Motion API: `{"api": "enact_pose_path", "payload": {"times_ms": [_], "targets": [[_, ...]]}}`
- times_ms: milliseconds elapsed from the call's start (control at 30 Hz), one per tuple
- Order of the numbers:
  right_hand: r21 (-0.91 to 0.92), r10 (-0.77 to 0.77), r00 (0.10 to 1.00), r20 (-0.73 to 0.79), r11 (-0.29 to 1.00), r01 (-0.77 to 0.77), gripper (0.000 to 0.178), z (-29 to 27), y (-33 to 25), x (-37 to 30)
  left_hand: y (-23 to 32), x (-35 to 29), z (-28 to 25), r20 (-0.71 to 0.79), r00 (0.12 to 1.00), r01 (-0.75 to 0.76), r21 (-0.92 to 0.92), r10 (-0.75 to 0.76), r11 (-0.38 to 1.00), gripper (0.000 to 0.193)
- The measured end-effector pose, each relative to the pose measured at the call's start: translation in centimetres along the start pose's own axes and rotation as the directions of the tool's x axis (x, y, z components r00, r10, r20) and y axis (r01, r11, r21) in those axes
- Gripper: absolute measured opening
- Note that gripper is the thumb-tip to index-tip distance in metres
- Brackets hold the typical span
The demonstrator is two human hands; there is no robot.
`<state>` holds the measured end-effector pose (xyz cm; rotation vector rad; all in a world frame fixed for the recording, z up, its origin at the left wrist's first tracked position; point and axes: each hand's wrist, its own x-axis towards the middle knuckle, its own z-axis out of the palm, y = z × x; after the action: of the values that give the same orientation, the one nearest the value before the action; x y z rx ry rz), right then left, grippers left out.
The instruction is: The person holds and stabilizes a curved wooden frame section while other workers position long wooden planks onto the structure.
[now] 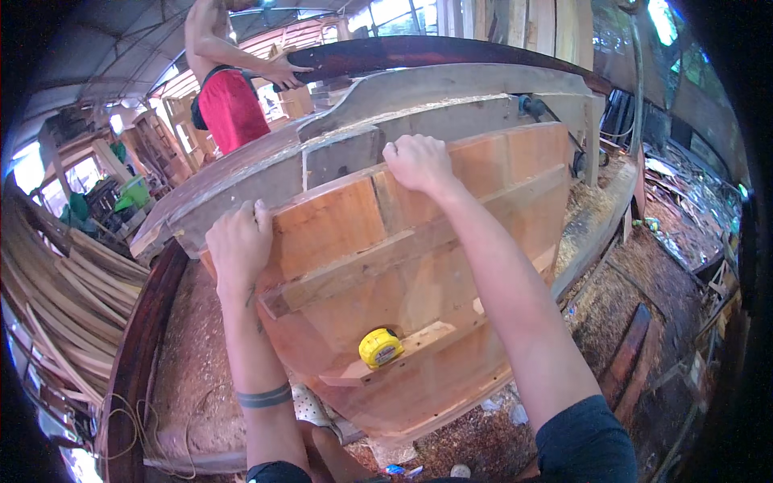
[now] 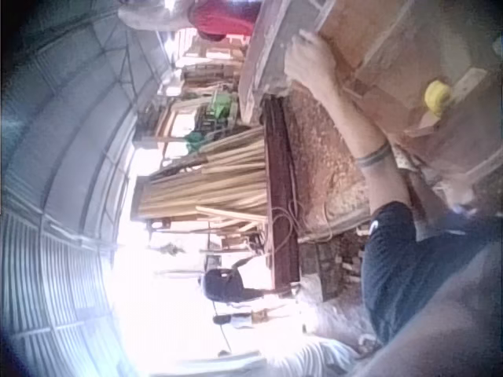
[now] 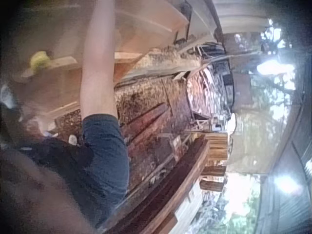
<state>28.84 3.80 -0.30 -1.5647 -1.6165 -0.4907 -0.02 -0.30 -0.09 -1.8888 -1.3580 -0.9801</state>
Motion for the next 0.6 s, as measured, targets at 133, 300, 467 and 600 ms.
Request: {"api": "enact_pose_path", "payload": {"times_ms": [133, 300, 467, 600], "targets": [[0.006, 0.002, 1.000, -0.007, 1.000, -0.002, 0.046, 0.05, 0.06, -0.05, 0.06, 0.04, 0.01, 0.011, 1.000, 0.012, 0.019, -0.012, 1.000, 0.038], [-0.014, 0.007, 1.000, -0.001, 1.000, -0.007, 0.046, 0.18, 0.08, -0.01, 0.03, 0.01, 0.03, 0.025, 0.999, 0.030, 0.004, -0.030, 1.000, 0.039], [-0.035, 0.004, 1.000, -0.003, 0.999, -0.004, 0.046, 0.25, 0.09, 0.06, -0.18, 0.01, 0.11, 0.017, 1.000, 0.021, -0.015, -0.021, 1.000, 0.039], [-0.052, -0.033, 0.999, -0.037, 0.998, 0.031, 0.047, 0.40, 0.27, -0.22, -0.21, 0.00, 0.21, 0.008, 1.000, 0.009, -0.011, -0.009, 1.000, 0.038]]}}
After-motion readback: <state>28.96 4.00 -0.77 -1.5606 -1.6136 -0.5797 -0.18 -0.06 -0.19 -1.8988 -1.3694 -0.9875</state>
